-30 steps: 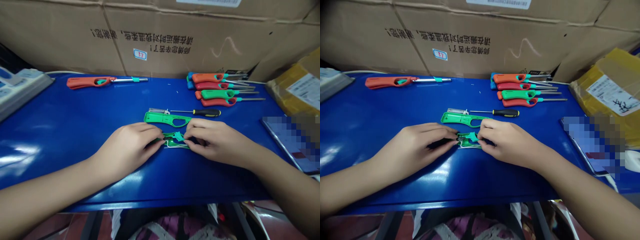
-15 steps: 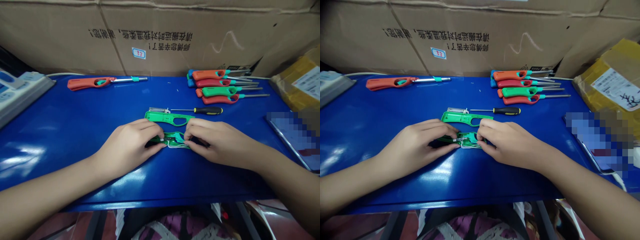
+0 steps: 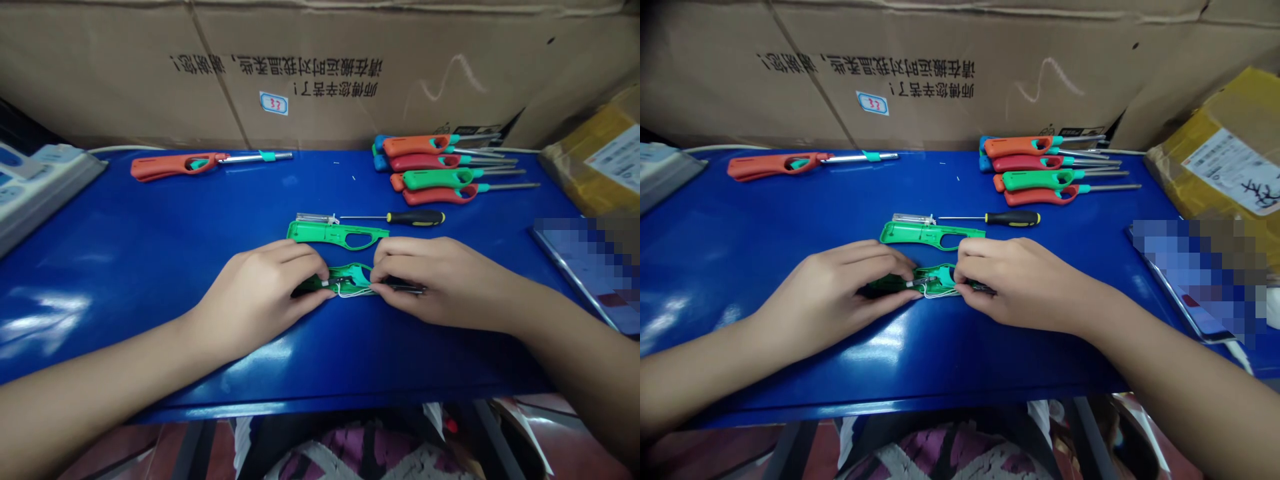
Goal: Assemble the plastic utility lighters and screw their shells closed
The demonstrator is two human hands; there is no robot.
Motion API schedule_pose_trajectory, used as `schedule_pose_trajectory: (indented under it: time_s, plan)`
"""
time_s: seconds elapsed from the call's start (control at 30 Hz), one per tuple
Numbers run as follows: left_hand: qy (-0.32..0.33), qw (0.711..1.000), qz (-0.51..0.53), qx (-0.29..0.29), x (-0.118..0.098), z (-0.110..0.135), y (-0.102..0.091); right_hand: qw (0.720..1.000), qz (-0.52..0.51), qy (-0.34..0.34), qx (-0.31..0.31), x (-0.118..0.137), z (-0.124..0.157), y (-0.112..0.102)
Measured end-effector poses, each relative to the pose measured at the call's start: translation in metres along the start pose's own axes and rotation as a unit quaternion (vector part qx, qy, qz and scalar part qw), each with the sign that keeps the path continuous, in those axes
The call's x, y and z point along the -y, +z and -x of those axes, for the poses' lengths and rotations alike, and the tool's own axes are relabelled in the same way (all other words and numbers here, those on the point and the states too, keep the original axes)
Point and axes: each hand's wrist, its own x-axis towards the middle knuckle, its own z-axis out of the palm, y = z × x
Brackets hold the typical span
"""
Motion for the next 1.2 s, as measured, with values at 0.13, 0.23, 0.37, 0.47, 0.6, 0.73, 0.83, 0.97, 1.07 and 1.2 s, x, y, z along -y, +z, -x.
schedule_pose_trajectory:
  time_s: [0.13, 0.23, 0.37, 0.47, 0.6, 0.73, 0.83, 0.97, 1.07, 1.2]
  plan:
    - [0.001, 1.000, -0.001, 0.004, -0.0002, 0.0012, 0.0003, 1.000, 0.007, -0.002, 0.009, 0.0001, 0.0011, -0.0001]
    - [0.002, 1.000, -0.002, 0.006, -0.0006, 0.0014, 0.0005, 0.999, 0.036, -0.010, 0.013, 0.0023, 0.0018, -0.0012]
    - [0.013, 1.000, 0.011, 0.008, -0.0020, 0.0001, -0.0004, 0.995, 0.087, -0.015, 0.034, 0.0069, 0.0023, -0.0036]
    - [0.023, 1.000, 0.015, 0.005, -0.0033, -0.0012, -0.0014, 0.993, 0.106, -0.021, 0.047, 0.0089, 0.0029, -0.0046]
    - [0.027, 1.000, 0.012, 0.003, -0.0038, -0.0013, -0.0018, 0.991, 0.125, -0.030, 0.047, 0.0092, 0.0044, -0.0052]
    - [0.026, 1.000, 0.014, 0.000, -0.0034, -0.0006, -0.0016, 0.991, 0.119, -0.029, 0.053, 0.0094, 0.0051, -0.0058]
    - [0.021, 1.000, 0.017, 0.001, -0.0035, -0.0005, -0.0015, 0.994, 0.086, -0.019, 0.057, 0.0090, 0.0041, -0.0054]
    - [0.013, 1.000, 0.015, 0.010, -0.0047, -0.0012, -0.0016, 0.997, 0.046, -0.021, 0.065, 0.0077, 0.0022, -0.0053]
    - [0.009, 1.000, 0.010, 0.024, -0.0051, -0.0019, -0.0016, 0.996, 0.041, -0.024, 0.069, 0.0078, 0.0016, -0.0063]
    - [0.017, 0.999, 0.005, 0.030, -0.0039, -0.0022, -0.0013, 0.996, 0.044, -0.033, 0.067, 0.0087, 0.0022, -0.0073]
